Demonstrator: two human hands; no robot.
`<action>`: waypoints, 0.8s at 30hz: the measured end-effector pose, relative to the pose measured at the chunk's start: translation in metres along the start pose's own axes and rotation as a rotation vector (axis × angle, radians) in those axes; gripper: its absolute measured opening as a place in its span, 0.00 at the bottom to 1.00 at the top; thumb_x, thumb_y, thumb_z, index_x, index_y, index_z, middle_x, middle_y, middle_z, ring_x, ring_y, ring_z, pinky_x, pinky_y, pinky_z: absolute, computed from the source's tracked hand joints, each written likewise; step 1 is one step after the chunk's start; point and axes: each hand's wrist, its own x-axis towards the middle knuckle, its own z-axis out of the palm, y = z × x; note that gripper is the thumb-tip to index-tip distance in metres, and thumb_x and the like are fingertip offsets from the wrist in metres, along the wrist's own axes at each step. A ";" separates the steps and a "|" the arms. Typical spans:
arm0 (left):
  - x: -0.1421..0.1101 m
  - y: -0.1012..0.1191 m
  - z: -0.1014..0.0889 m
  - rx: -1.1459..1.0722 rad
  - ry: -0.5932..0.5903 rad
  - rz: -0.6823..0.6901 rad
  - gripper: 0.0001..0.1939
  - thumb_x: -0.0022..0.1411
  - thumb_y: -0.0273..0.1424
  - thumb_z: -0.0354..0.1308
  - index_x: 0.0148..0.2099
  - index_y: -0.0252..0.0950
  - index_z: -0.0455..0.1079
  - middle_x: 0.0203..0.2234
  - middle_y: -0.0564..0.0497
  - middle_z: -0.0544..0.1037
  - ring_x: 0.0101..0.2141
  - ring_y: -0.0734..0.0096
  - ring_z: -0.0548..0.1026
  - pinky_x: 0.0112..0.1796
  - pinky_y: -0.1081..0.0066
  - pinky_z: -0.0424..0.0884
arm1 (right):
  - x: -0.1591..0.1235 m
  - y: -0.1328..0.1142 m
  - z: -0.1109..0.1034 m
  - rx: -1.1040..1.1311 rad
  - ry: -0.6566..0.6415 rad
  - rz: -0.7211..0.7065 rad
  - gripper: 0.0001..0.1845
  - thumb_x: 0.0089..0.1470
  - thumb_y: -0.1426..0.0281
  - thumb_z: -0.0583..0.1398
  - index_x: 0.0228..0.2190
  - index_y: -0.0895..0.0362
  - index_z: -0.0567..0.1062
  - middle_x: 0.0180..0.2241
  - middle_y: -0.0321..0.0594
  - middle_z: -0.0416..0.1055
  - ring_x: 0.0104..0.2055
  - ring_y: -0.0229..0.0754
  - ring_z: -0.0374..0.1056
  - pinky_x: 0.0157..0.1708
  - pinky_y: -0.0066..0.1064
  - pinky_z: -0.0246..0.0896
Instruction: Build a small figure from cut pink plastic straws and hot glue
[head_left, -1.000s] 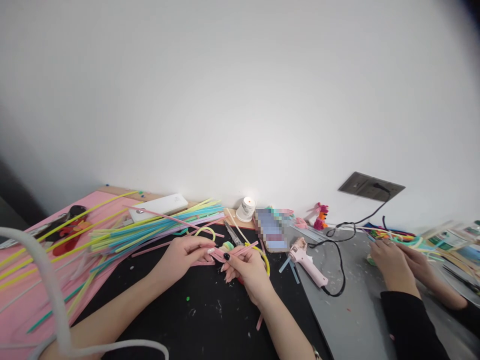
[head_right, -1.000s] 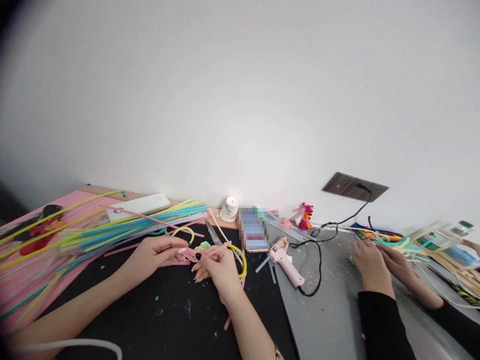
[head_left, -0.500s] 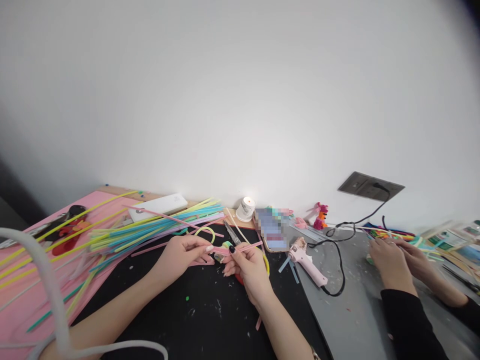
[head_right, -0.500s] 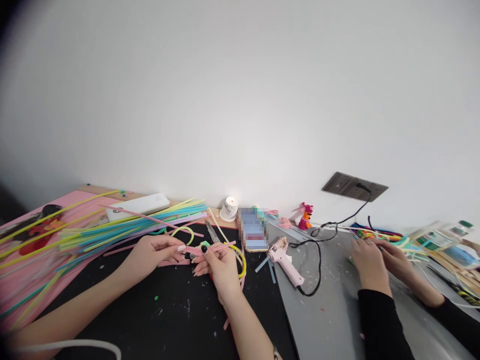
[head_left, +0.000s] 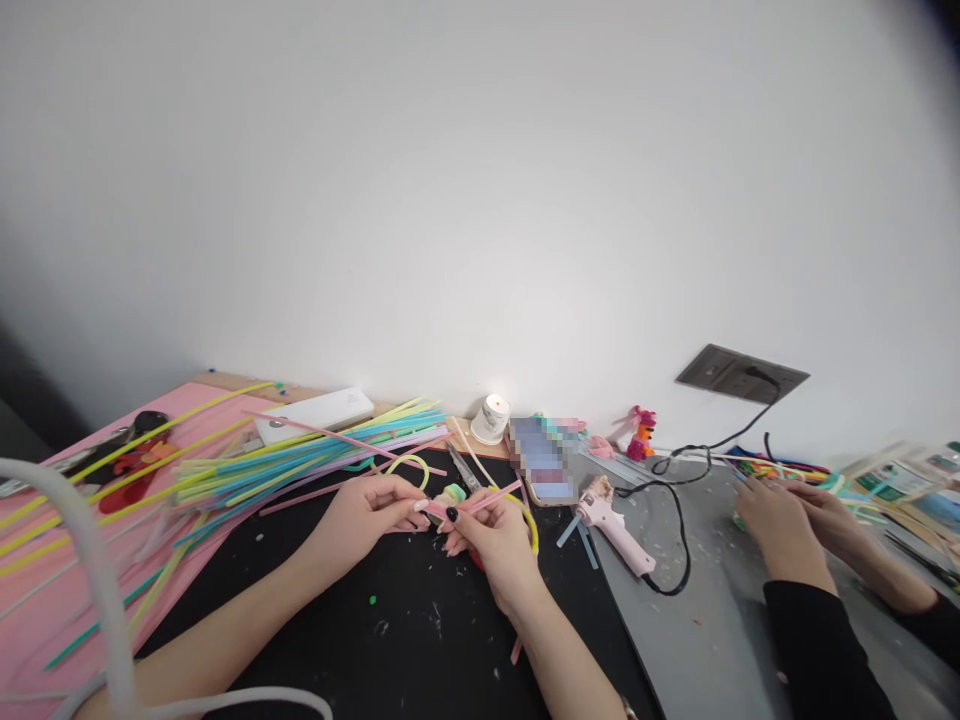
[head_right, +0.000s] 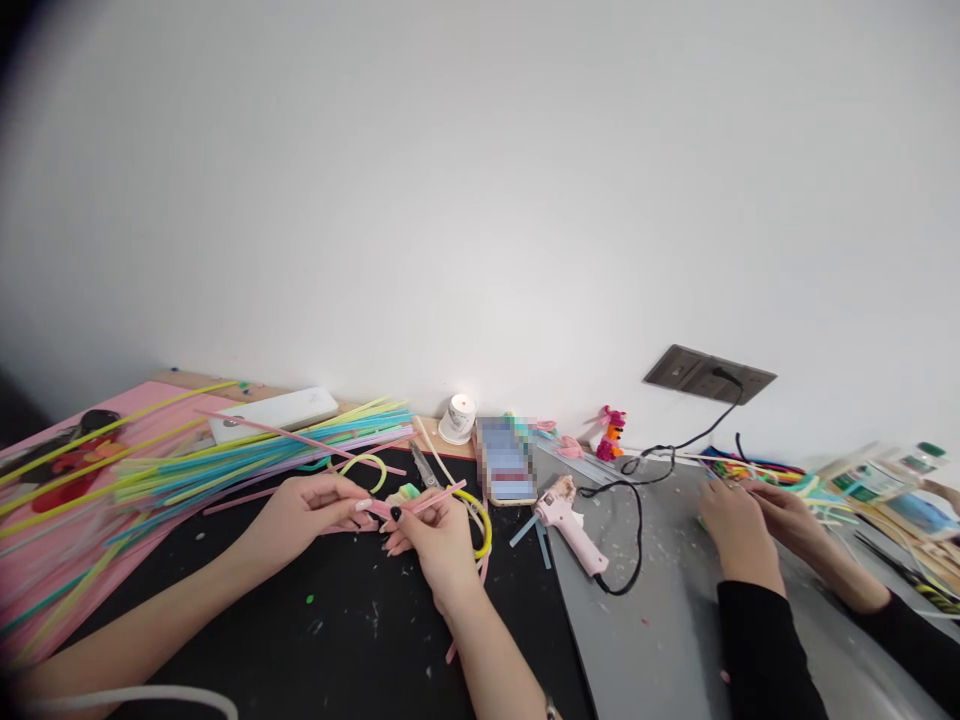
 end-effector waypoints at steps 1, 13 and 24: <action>0.000 0.001 0.001 -0.027 0.004 0.003 0.05 0.53 0.32 0.61 0.31 0.35 0.74 0.27 0.52 0.80 0.31 0.65 0.79 0.37 0.67 0.76 | 0.000 0.001 0.000 0.004 -0.001 -0.005 0.11 0.42 0.67 0.67 0.22 0.59 0.71 0.19 0.37 0.74 0.17 0.35 0.67 0.20 0.25 0.63; -0.005 0.004 0.010 -0.220 -0.040 -0.099 0.12 0.53 0.36 0.62 0.38 0.33 0.75 0.34 0.47 0.80 0.37 0.64 0.76 0.42 0.66 0.72 | -0.002 0.005 0.005 0.098 0.051 -0.036 0.11 0.41 0.67 0.68 0.22 0.57 0.71 0.20 0.36 0.74 0.17 0.36 0.66 0.20 0.28 0.63; -0.011 0.004 0.029 -0.191 -0.141 -0.007 0.14 0.57 0.36 0.58 0.24 0.33 0.74 0.22 0.52 0.73 0.27 0.70 0.69 0.32 0.72 0.68 | -0.004 0.015 0.016 0.138 0.074 -0.092 0.12 0.39 0.66 0.68 0.20 0.57 0.71 0.17 0.35 0.72 0.16 0.36 0.65 0.20 0.29 0.64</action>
